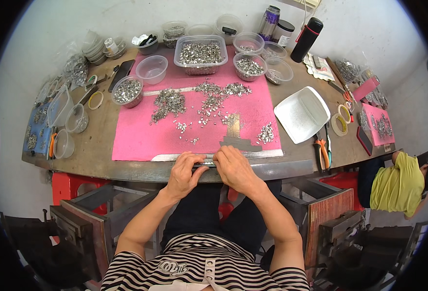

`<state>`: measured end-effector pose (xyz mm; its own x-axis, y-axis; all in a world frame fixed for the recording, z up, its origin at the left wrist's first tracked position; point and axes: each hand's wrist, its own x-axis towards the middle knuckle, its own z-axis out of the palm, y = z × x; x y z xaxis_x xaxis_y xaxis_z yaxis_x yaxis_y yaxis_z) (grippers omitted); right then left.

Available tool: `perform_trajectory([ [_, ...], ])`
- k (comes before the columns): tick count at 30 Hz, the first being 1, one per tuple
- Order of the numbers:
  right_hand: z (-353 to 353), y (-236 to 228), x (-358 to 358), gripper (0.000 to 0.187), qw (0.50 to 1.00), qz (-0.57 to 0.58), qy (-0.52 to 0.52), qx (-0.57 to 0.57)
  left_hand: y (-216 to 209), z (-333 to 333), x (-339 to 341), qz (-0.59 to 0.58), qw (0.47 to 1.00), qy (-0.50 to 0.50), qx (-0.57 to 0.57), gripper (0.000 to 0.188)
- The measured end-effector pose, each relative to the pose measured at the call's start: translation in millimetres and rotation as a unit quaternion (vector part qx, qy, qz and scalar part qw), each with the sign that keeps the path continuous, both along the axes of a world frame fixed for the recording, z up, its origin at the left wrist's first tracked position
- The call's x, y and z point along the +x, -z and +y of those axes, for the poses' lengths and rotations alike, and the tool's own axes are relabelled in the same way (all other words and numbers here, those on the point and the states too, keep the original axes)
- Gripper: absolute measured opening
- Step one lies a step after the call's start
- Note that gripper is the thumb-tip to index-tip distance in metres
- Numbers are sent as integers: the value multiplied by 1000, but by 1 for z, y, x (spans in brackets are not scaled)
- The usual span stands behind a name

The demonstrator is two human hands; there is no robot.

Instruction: The person sits at a workbench and repeatedly picks up small silver metal pieces, places them into a metal press tool, and presses them. They then remove the pressed pieces and place them into a white container. The process is repeated continuously throughout the clip.

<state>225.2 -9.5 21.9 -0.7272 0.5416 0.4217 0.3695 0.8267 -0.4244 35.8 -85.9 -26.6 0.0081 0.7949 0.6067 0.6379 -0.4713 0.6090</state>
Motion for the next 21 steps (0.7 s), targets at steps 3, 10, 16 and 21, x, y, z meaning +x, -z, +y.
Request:
perform_trajectory([
  [3,-2,-2,-2,12,998,-35,-10,44,-1,-1,0,0,1000,-2,-3,33],
  [10,-8,1,2,16,994,-47,-22,96,-1,-1,1,-2,1000,-5,-2,33],
  [16,-12,-1,18,34,1000,2,2,29,2,0,-4,8,1000,2,21,40],
  [21,-16,-8,48,53,978,27,87,-186,-7,-27,-42,111,985,-114,-59,47],
])
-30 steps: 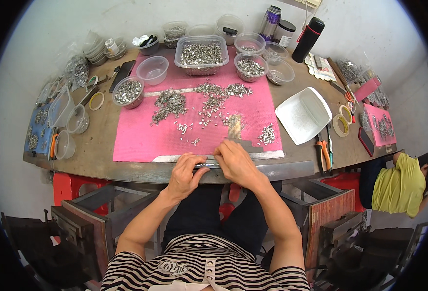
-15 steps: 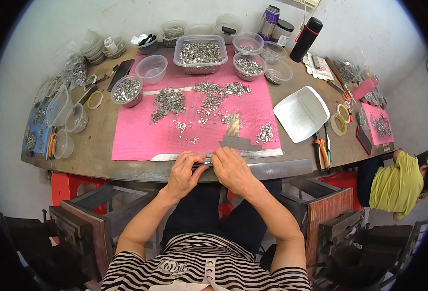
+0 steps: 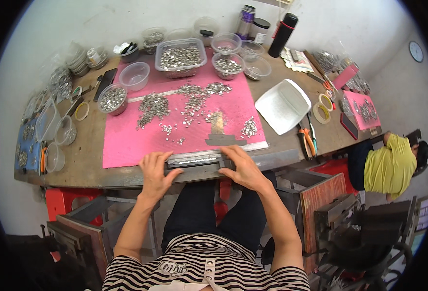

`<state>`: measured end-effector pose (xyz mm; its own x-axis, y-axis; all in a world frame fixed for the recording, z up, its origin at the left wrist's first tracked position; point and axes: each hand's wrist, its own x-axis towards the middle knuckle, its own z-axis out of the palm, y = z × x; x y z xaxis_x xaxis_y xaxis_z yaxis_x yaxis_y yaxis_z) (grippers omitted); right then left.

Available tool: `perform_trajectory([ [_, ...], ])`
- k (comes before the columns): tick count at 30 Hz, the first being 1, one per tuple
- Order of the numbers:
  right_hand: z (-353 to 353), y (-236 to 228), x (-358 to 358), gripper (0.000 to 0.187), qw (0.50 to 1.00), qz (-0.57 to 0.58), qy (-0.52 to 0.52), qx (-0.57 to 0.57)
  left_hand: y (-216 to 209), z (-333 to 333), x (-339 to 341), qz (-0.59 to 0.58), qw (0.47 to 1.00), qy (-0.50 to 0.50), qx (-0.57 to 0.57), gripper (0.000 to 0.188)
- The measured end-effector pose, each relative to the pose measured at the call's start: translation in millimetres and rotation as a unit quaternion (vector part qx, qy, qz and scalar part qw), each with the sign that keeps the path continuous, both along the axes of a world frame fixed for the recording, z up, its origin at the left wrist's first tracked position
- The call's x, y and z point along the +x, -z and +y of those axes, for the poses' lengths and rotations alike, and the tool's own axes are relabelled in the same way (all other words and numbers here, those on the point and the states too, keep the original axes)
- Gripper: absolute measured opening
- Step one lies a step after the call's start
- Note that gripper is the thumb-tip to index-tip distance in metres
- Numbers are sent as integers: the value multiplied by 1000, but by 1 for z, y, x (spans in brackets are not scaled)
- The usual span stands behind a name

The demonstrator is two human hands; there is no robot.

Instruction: The person sits at a workbench and repeatedly picks up small silver metal pieces, places them into a metal press tool, and presses them. They then remove the pressed pieces and place them into a white container. The process is repeated continuously throughout the clip.

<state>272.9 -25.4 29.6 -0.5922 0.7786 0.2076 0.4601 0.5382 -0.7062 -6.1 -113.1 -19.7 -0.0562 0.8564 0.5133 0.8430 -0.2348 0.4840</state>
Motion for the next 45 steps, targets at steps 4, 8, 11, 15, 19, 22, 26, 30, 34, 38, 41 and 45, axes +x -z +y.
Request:
perform_trajectory([
  [4,2,17,12,56,1000,15,-14,-18,3,3,-2,-38,998,27,-34,39],
  [8,-28,-7,61,52,998,27,50,28,-15,26,43,-115,987,112,-18,34],
  [11,-62,-36,123,53,989,43,124,64,-30,58,110,-200,951,235,-16,30],
  [15,-143,-52,217,50,938,28,337,70,-40,85,241,-262,858,429,-106,30],
  [19,-236,-50,285,50,847,-40,519,106,-36,76,391,-259,755,575,-178,39],
  [22,-270,-44,300,48,788,-47,604,115,-31,65,471,-301,671,619,-277,42],
  [26,-265,-18,298,55,735,-61,663,126,-17,60,540,-292,637,633,-328,42],
  [30,-248,0,294,55,722,-87,663,177,-3,49,587,-273,627,662,-307,40],
  [34,-253,5,291,38,732,-113,633,227,-12,32,595,-190,676,661,-265,40],
  [38,-315,-65,263,35,676,-135,648,322,-13,37,565,-275,573,676,-372,52],
  [41,-415,-106,269,36,388,-216,705,552,-30,36,529,-210,567,704,-372,74],
  [45,-443,-67,303,32,325,52,788,521,-23,18,508,-77,618,747,-232,118],
])
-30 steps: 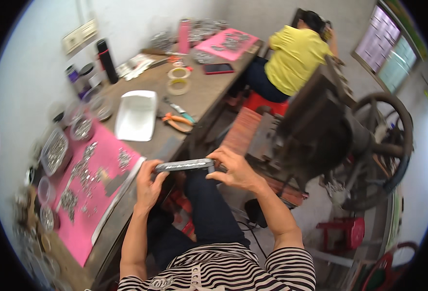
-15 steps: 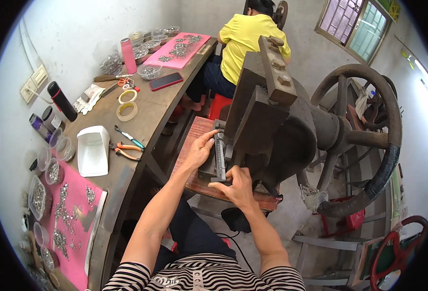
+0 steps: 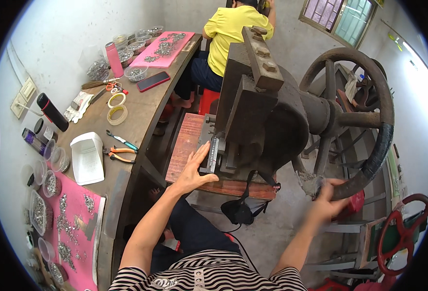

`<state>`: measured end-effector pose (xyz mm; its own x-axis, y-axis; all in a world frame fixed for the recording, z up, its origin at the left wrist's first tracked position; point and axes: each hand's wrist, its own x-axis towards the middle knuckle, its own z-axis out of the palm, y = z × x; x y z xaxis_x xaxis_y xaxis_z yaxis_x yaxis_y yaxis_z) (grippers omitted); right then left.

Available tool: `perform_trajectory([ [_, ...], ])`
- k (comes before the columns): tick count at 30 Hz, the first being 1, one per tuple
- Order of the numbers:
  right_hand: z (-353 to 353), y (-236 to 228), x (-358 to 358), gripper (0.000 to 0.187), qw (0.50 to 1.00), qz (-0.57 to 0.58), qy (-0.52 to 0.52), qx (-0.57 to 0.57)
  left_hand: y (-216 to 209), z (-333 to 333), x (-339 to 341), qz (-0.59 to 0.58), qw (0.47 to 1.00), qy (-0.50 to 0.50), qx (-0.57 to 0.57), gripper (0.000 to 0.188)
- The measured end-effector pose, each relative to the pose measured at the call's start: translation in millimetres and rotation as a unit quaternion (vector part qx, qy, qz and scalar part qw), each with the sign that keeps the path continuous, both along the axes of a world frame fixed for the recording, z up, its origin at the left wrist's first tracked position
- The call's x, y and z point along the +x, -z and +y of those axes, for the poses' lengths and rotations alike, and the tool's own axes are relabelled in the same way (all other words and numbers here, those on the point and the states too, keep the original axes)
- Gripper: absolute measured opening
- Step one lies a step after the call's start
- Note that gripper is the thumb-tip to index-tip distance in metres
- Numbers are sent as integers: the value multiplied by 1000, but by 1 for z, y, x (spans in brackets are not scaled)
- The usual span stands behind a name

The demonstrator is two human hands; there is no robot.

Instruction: The person sits at a workbench and repeatedly picks up small silver metal pieces, places them into a metal press tool, and presses them. They then remove the pressed pieces and place them into a white container. The process is repeated continuously throughout the clip.

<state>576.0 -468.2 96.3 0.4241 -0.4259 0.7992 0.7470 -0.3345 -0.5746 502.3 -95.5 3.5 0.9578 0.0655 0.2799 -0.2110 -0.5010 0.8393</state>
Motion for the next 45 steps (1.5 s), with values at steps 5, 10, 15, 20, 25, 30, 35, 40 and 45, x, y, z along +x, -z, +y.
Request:
perform_trajectory([
  [5,-21,-27,4,31,988,125,-45,-75,6,-1,-1,-4,999,-23,28,123],
  [10,-17,-157,8,32,959,214,-57,-180,-3,1,13,7,997,-26,69,122],
  [15,-33,-225,58,36,924,265,-170,-218,-10,-1,36,18,994,-16,107,122],
  [20,-41,-227,66,34,925,256,-200,-198,-10,-2,46,20,994,-10,104,120],
  [25,-18,-64,1,24,992,55,12,-115,-11,-1,50,20,994,-14,106,119],
  [30,-23,-150,10,24,964,190,-54,-178,-9,1,48,23,995,-14,96,122],
  [35,-16,-259,78,62,897,285,-95,-325,-8,2,48,22,994,-14,103,122],
  [40,-5,-259,83,56,924,251,-90,-274,-8,0,48,19,995,-12,96,122],
  [45,-18,-123,18,43,980,127,21,-155,-5,2,41,39,991,-14,123,121],
])
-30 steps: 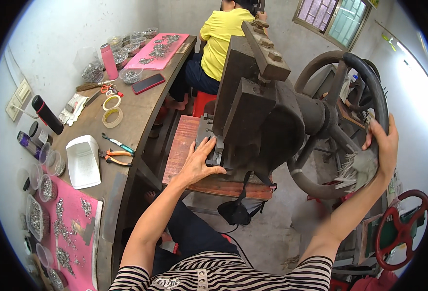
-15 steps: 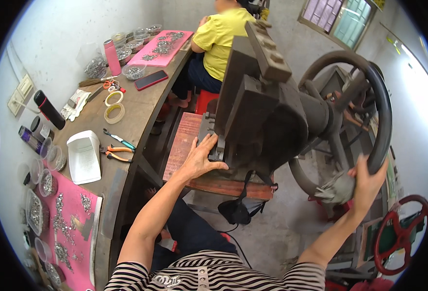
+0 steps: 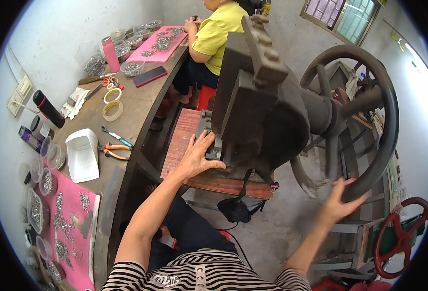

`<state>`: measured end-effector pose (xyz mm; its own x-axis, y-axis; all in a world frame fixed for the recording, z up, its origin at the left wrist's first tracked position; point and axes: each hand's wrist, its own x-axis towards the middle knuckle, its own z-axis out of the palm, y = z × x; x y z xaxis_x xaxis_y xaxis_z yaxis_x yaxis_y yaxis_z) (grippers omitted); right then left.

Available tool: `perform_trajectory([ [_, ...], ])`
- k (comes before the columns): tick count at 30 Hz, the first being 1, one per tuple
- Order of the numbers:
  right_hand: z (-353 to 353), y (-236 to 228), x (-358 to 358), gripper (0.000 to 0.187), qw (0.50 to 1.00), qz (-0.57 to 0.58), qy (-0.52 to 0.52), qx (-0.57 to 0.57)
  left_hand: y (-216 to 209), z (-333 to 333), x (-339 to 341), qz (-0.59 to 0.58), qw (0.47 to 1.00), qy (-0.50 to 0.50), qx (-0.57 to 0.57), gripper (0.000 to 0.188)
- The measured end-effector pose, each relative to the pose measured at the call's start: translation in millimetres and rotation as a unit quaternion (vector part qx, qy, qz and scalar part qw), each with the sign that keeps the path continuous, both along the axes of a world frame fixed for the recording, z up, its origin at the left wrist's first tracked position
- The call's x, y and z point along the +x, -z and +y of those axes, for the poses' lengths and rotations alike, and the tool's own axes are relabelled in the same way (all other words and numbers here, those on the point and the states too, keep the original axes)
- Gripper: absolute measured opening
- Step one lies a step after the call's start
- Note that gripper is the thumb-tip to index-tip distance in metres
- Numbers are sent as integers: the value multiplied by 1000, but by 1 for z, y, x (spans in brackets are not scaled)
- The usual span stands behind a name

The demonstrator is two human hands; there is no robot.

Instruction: The person sits at a workbench and repeatedly picks up small silver metal pieces, places them into a metal press tool, and presses them. They then remove the pressed pieces and place them into a white container. The process is repeated continuously throughout the clip.

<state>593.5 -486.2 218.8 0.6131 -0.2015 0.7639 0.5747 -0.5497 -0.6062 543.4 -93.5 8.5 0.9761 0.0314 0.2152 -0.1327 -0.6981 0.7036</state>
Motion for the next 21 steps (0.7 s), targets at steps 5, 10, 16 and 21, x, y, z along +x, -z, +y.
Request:
perform_trajectory([
  [5,-7,-72,15,49,982,81,31,-165,-1,1,2,-26,1000,-3,-14,120],
  [10,-5,-126,51,59,968,156,-64,-187,-2,14,3,-11,993,54,-106,109],
  [16,17,-140,85,59,964,121,-65,-226,34,66,83,-170,924,-17,-343,53],
  [21,-6,-148,83,61,957,146,-41,-247,-3,56,61,-22,989,57,-138,60],
])
